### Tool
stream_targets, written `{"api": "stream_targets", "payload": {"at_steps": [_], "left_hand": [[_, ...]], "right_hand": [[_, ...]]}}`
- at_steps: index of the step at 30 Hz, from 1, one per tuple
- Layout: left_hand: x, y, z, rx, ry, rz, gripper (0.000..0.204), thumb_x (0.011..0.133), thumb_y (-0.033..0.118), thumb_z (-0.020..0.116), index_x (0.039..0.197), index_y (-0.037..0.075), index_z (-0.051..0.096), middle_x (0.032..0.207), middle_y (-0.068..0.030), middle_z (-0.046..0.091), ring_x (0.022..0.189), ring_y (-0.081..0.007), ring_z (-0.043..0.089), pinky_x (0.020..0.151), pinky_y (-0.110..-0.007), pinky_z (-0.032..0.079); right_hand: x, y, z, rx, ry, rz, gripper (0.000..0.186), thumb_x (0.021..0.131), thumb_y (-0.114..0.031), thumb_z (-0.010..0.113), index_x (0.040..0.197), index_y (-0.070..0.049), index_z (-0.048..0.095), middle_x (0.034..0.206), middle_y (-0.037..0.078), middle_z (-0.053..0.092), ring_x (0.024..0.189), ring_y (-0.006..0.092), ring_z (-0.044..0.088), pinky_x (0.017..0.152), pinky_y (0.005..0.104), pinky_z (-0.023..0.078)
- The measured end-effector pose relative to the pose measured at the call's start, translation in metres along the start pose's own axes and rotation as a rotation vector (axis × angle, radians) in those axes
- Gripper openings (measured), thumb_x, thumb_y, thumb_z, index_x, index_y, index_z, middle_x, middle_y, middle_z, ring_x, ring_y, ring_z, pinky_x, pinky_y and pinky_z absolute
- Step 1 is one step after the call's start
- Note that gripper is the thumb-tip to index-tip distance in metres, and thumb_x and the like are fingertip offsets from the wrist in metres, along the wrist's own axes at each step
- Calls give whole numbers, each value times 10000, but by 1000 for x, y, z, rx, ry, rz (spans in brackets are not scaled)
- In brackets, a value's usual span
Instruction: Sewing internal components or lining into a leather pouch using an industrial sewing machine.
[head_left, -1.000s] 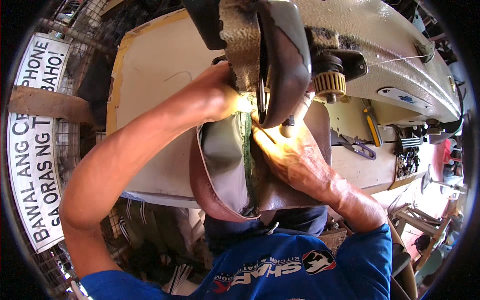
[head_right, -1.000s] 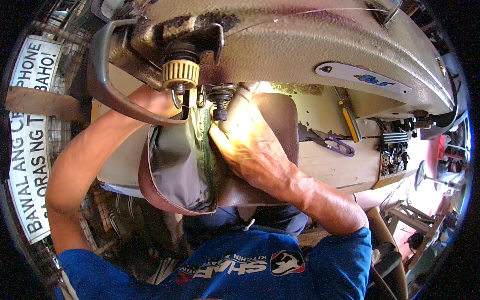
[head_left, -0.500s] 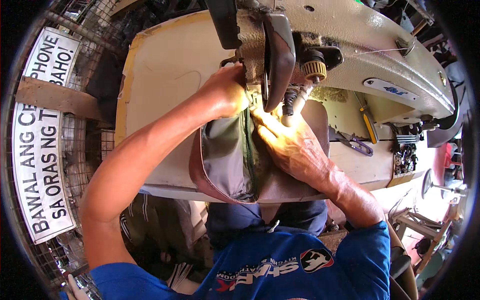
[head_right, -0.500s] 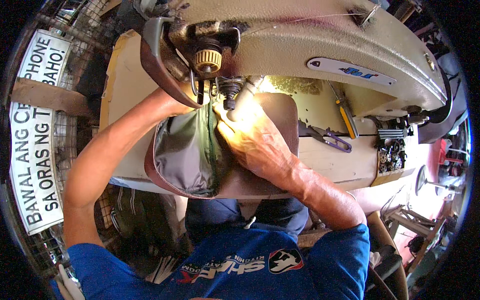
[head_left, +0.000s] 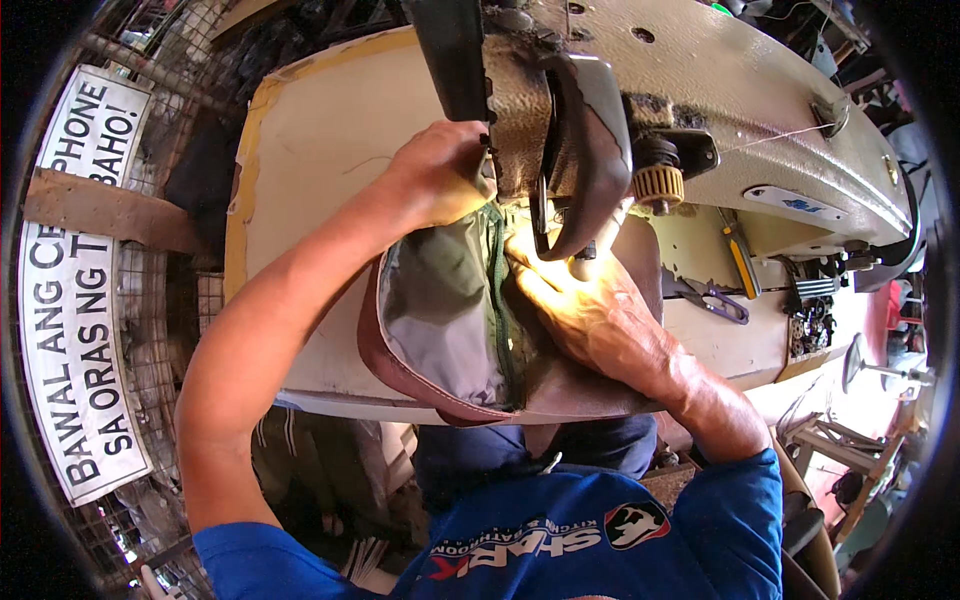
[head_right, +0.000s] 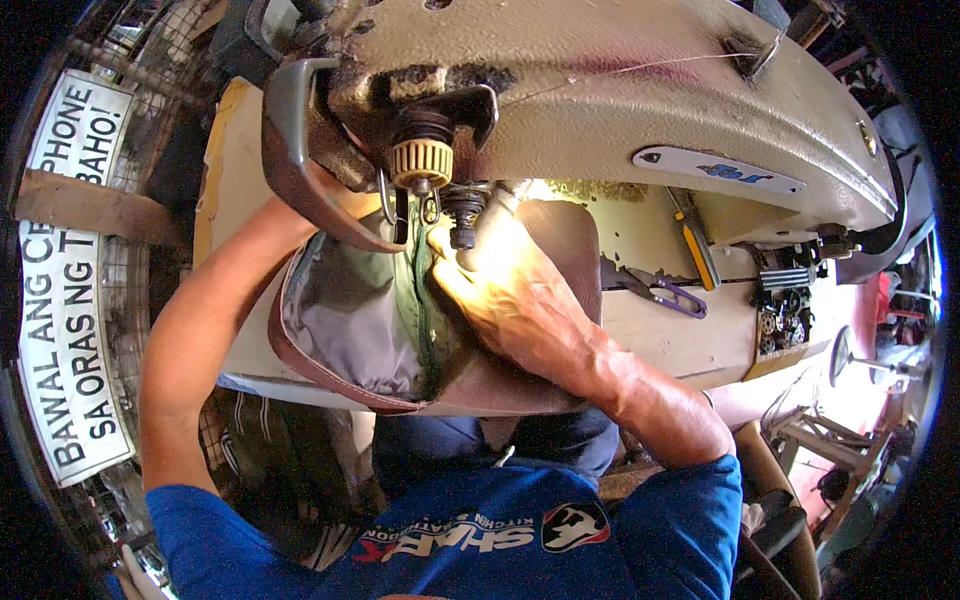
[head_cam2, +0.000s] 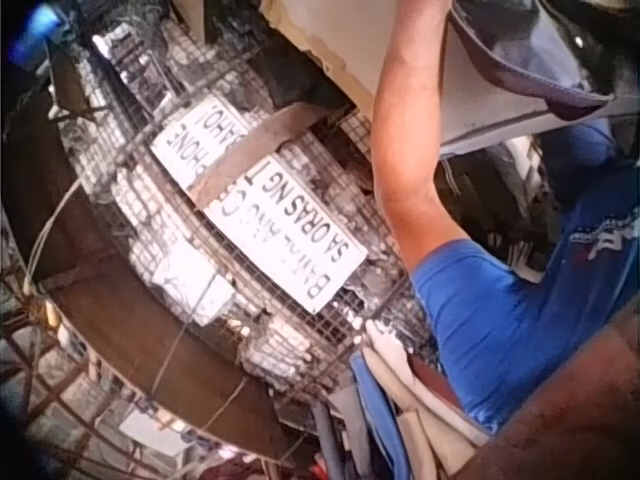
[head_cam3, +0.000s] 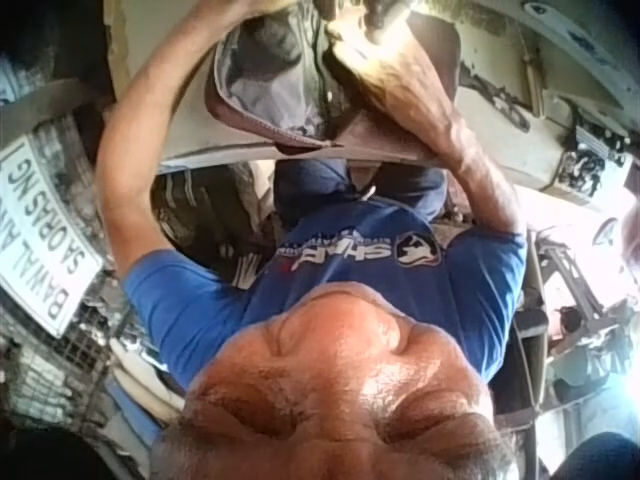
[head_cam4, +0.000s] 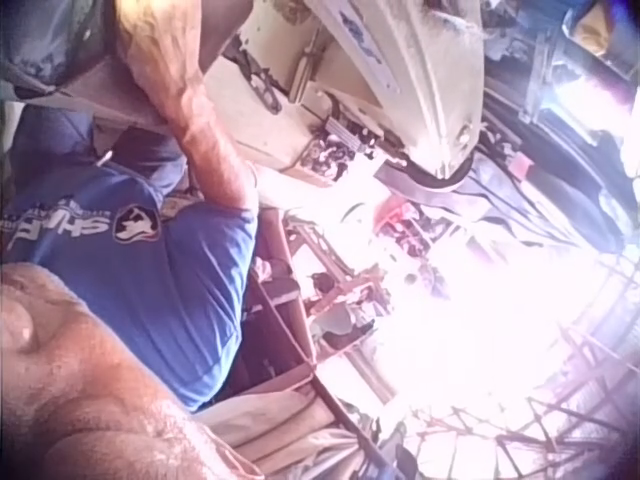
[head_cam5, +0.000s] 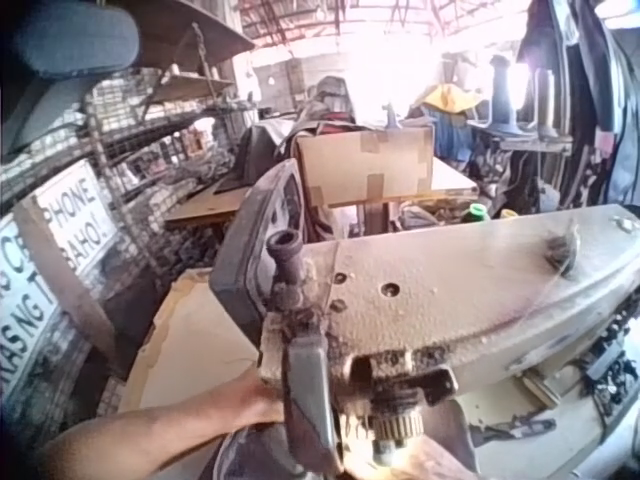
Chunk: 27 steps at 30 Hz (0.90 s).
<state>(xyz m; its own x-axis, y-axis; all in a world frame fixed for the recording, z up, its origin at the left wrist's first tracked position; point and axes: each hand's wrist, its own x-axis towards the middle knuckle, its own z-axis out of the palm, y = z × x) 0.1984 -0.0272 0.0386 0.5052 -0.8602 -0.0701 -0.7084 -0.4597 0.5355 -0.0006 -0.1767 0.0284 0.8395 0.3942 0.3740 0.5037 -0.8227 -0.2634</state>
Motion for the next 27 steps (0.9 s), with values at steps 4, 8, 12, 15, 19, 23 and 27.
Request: {"api": "stream_targets", "payload": {"at_steps": [4, 8, 12, 15, 19, 23, 27], "left_hand": [[-1, -22, 27, 262, 194, 83, 321, 858, 255, 696, 1151, 122, 708, 1056, -139, 719, 1003, -328, 665, 902, -424, 530], [-4, -33, 29, 154, 261, 60, 333, 842, 228, 711, 1151, 105, 701, 1013, -140, 719, 956, -325, 660, 878, -449, 532], [3, -12, 7, -267, 43, -7, 325, 809, 164, 720, 1126, 95, 701, 944, -170, 706, 849, -362, 658, 808, -449, 546], [4, -12, 2, -175, -40, 83, 326, 798, 139, 724, 1119, 90, 698, 925, -173, 703, 834, -363, 667, 787, -432, 549], [10, -37, 11, -144, -11, 185, 348, 784, 124, 736, 1124, 77, 684, 930, -164, 702, 857, -339, 676, 773, -416, 549], [19, -39, 14, -126, 0, 276, 365, 773, 113, 744, 1128, 67, 673, 933, -158, 702, 875, -321, 682, 763, -404, 549], [23, -45, 17, -162, 100, 296, 357, 757, 92, 782, 1088, 50, 654, 890, -97, 670, 805, -213, 624, 760, -384, 537]], "right_hand": [[-3, 2, 3, -19, -32, 17, 432, 842, -101, 558, 1247, 48, 554, 857, 181, 602, 832, 348, 579, 756, 449, 472], [-4, -1, 3, -29, -82, 45, 433, 840, -103, 560, 1251, 35, 559, 878, 190, 611, 839, 353, 582, 762, 449, 474], [-7, 2, 7, -8, -37, 35, 422, 846, -105, 553, 1247, 24, 569, 975, 202, 637, 857, 356, 589, 782, 450, 476], [-5, -3, 3, -29, -81, 50, 404, 852, -114, 549, 1233, 15, 587, 1068, 196, 640, 884, 357, 597, 807, 448, 480], [1, -13, -4, -132, -107, 6, 373, 860, -132, 555, 1202, 3, 618, 1198, 180, 624, 901, 309, 625, 803, 414, 499], [-5, -17, 1, -229, -159, -12, 353, 859, -149, 567, 1168, 4, 643, 1278, 183, 612, 862, 211, 646, 737, 335, 514], [-4, -17, 2, -160, -172, 15, 375, 856, -144, 567, 1184, 22, 636, 1266, 195, 616, 846, 220, 649, 737, 328, 515]]}}
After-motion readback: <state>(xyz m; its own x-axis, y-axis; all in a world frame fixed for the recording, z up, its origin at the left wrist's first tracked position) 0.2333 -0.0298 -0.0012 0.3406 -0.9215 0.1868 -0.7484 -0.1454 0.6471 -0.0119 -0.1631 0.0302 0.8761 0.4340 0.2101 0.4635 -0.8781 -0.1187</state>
